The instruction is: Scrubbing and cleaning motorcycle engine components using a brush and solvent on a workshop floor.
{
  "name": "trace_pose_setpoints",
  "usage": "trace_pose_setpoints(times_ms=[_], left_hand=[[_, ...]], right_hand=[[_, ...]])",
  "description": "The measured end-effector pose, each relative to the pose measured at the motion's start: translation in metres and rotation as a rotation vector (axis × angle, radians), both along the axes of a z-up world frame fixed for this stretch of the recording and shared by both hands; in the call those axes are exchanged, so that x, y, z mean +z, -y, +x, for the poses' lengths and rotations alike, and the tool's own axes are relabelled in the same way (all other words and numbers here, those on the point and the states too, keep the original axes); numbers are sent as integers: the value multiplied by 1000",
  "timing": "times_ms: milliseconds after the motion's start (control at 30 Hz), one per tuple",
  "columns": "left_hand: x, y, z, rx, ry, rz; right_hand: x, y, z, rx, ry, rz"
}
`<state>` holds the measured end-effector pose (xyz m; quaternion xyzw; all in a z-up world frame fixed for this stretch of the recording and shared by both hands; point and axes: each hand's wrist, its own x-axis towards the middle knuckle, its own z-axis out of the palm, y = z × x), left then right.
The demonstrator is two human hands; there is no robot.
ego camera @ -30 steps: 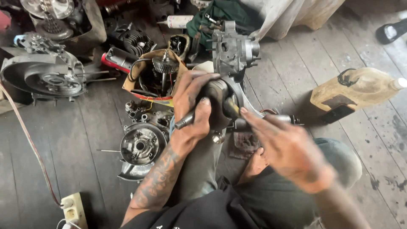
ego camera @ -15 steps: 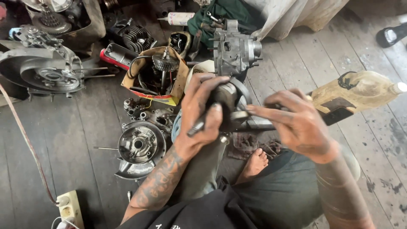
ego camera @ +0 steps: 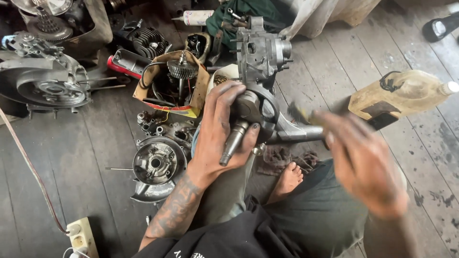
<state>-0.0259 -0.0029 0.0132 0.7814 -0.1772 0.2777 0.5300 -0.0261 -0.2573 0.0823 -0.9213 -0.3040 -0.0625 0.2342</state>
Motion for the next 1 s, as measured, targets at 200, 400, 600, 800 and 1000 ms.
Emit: trace_pose_setpoints(times_ms=[200,400,600,800,1000], left_hand=[[-3,-5,3,-135,63,-140],[-12,-10,8,-207,86,-165],[-14,-10,8,-240,105,-169],[-14,-11,8,-240,136,-73],[-16,-14,8,-302,90,-166]], right_hand=[[-39,31,62,207,-68,152],[-17,8,66,223,-55,144],[-21,-5,81,377,20,63],[-13,2,90,384,182,-166],[-23,6,87,325,-18,-34]])
